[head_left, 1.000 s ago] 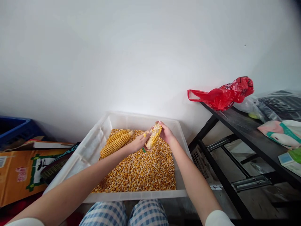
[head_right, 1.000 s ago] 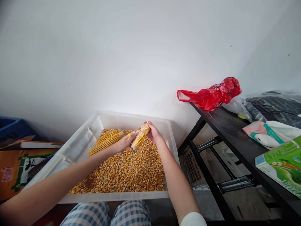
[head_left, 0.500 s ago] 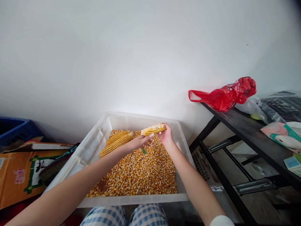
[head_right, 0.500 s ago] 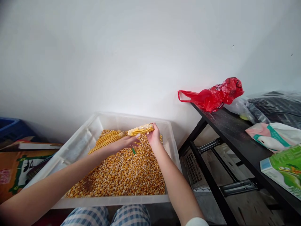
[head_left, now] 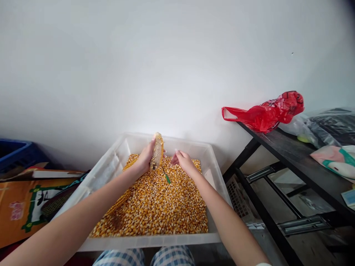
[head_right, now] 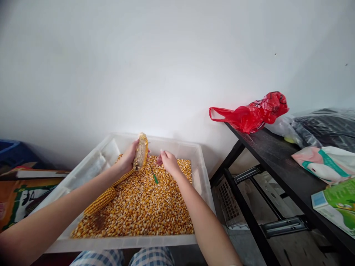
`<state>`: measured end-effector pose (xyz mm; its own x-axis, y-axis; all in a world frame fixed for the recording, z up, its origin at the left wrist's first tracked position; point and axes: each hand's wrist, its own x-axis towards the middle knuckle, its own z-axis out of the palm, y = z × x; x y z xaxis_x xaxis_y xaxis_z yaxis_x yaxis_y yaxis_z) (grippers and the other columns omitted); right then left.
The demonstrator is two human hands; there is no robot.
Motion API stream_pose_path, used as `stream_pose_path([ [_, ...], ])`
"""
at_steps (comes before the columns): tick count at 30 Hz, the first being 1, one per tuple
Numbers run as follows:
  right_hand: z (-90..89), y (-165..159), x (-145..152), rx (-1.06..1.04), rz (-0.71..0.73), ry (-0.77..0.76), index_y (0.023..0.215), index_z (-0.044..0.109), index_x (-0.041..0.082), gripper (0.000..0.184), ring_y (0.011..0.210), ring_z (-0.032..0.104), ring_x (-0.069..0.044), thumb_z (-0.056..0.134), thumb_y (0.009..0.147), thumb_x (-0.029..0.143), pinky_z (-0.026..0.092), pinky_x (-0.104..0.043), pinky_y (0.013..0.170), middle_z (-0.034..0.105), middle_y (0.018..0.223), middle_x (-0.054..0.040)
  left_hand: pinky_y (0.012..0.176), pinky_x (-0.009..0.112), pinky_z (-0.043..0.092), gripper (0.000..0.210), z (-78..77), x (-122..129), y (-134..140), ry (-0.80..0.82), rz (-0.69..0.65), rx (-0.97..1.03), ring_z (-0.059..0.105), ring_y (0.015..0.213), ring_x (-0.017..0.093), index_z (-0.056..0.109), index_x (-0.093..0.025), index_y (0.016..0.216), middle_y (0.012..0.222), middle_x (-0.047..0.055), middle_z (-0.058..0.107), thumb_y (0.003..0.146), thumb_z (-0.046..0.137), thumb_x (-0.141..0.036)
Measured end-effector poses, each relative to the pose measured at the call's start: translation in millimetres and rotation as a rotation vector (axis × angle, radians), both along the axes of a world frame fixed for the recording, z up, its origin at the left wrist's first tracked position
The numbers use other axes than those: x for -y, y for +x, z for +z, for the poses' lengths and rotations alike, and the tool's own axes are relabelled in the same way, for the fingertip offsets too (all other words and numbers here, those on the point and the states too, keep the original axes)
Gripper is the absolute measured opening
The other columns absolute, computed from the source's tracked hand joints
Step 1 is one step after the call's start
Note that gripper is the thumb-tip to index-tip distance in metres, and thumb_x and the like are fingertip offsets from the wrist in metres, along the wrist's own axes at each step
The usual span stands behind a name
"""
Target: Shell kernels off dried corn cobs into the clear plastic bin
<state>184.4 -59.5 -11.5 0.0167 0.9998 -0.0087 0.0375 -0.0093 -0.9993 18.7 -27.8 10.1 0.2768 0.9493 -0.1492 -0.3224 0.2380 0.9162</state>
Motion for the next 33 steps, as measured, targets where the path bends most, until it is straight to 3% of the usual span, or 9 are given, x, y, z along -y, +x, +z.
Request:
stream_pose_path([
  [3,5.4,-2,2,-0.133,-0.030,0.105,0.095,0.059,0.022,0.044,0.073,0.057,-0.012,0.049,0.077,0.061,0.047,-0.022,0.061,0.061,0.082,-0.0023,0.050,0.027,0.048,0.056,4.3,8,4,-0.004,-0.193,0.011,0.060,0.053,0.016,0.060,-0.012,0.092,0.066,0.007,0.065,0.080,0.040,-0.063],
  [5,14.0,-6,10,-0.277,0.128,0.108,0.108,0.055,0.024,0.046,0.076,0.056,-0.011,0.044,0.081,0.060,0.047,-0.021,0.060,0.060,0.091,-0.0027,0.050,0.027,0.049,0.056,6.4,14,7,-0.058,-0.349,0.062,0.059,0.050,0.015,0.060,-0.013,0.084,0.063,0.006,0.063,0.081,0.036,-0.063],
  [7,22.0,-11,18,-0.360,0.311,0.071,0.113,0.051,0.025,0.045,0.067,0.055,-0.010,0.048,0.081,0.056,0.046,-0.020,0.054,0.059,0.088,-0.0022,0.049,0.027,0.048,0.057,6.2,19,9,-0.106,-0.494,0.077,0.058,0.047,0.015,0.060,-0.013,0.077,0.059,0.006,0.061,0.081,0.035,-0.064],
  [10,27.8,-16,26,-0.377,0.417,0.044,0.112,0.048,0.023,0.046,0.057,0.052,-0.009,0.058,0.077,0.050,0.044,-0.019,0.045,0.058,0.082,-0.0006,0.045,0.027,0.046,0.059,1.5,24,11,-0.087,-0.608,0.054,0.055,0.043,0.015,0.058,-0.014,0.069,0.053,0.006,0.059,0.080,0.035,-0.066],
  [15,23.8,-22,27,-0.310,0.285,0.095,0.105,0.047,0.021,0.044,0.056,0.051,-0.009,0.059,0.075,0.051,0.040,-0.018,0.040,0.056,0.081,-0.0002,0.044,0.029,0.045,0.065,-4.0,27,14,0.040,-0.541,-0.060,0.055,0.042,0.018,0.060,-0.013,0.063,0.050,0.008,0.058,0.080,0.029,-0.067],
  [20,15.5,-27,27,-0.237,0.106,0.096,0.102,0.046,0.022,0.043,0.056,0.051,-0.009,0.063,0.072,0.047,0.039,-0.018,0.041,0.055,0.076,0.0015,0.045,0.030,0.046,0.064,0.3,34,18,0.045,-0.486,-0.175,0.055,0.042,0.019,0.063,-0.014,0.073,0.049,0.007,0.058,0.078,0.029,-0.068],
  [23,17.1,-22,24,-0.253,0.188,0.049,0.101,0.047,0.022,0.046,0.056,0.052,-0.010,0.064,0.070,0.051,0.039,-0.018,0.042,0.056,0.076,0.0015,0.046,0.030,0.047,0.060,-0.8,34,19,0.012,-0.486,-0.149,0.055,0.043,0.018,0.061,-0.015,0.072,0.050,0.006,0.058,0.078,0.032,-0.067],
  [27,25.0,-13,19,-0.446,0.375,-0.056,0.101,0.053,0.020,0.049,0.071,0.056,-0.014,0.053,0.074,0.061,0.045,-0.022,0.054,0.059,0.080,-0.0018,0.045,0.030,0.046,0.060,-3.2,31,17,0.016,-0.531,-0.129,0.054,0.043,0.017,0.059,-0.015,0.066,0.050,0.006,0.058,0.077,0.033,-0.068],
  [33,18.3,-19,19,-0.502,0.195,-0.045,0.098,0.056,0.022,0.034,0.077,0.055,-0.013,0.060,0.074,0.046,0.045,-0.022,0.063,0.058,0.082,0.0003,0.047,0.030,0.047,0.063,-5.0,33,16,0.089,-0.531,-0.179,0.056,0.046,0.019,0.060,-0.015,0.068,0.052,0.007,0.059,0.077,0.031,-0.070],
])
